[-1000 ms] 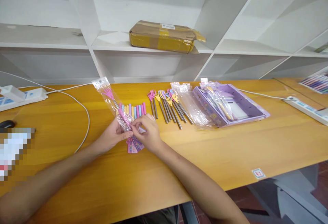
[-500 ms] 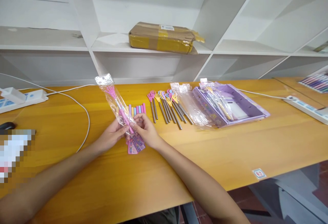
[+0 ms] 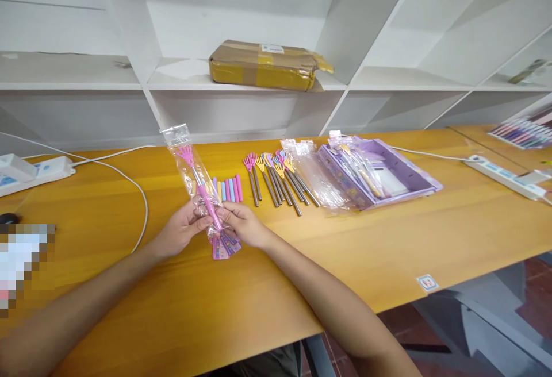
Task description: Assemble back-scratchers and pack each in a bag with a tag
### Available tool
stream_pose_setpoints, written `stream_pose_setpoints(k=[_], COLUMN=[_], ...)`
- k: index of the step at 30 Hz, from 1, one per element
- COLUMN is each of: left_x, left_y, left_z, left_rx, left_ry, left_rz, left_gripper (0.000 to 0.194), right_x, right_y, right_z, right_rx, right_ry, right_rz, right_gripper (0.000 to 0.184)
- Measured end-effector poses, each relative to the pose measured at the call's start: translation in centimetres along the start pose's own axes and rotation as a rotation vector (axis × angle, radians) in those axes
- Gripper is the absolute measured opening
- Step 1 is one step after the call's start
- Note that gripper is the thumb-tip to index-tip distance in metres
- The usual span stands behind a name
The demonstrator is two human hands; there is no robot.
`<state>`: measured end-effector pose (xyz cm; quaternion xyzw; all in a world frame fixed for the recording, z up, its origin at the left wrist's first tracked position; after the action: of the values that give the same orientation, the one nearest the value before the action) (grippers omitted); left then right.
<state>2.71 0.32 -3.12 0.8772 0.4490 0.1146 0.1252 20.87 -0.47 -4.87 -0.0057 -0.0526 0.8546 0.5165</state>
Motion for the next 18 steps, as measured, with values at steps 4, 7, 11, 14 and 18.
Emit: stream_pose_setpoints(k=[4,7,11,14,18], left_x=[0.0,-0.1,-0.1,-0.5,-2.4], left_y=[-0.3,-1.1,-2.9,-4.2,-5.9], left_z=[-0.4,-0.1,-0.5,-1.6,-1.9], left_rx=[-0.02,-0.013,-0.062,-0.092,-0.058], left_ry=[-0.024,-0.122,-0.052,0.097,0.154], left_rz=[0.034,0.025,-0.25,-0.459,-0.593], left_gripper=[0.05,0.05,0.051,0.051,0.046], right_x=[-0.2,-0.6,-1.5,-2.9,-4.6], right_y=[0.2,-0.1,1.5,4.7,8.0], right_z=[0.6,1.5,1.9,1.4,0.9], right_rx=[0.031,-0.125,-0.387,-0.497,-0.584], right_ry=[-0.024,-0.088,-0.206,-0.278,-0.305], right_rz=[0.028,0.062,0.192,0.448,0.627], right_gripper=[0.054,0.051,0.045,0.028,0.017])
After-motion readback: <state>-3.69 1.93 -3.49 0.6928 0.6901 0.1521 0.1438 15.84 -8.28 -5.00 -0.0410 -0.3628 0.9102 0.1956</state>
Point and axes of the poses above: each hand's wrist, its own x-axis towards the middle knuckle, its own y-axis out of the palm, z = x × y, the point moved 2 cm from there along x, towards the middle knuckle, and after that the axes turned 14 degrees about -x, right-handed, at the moved point
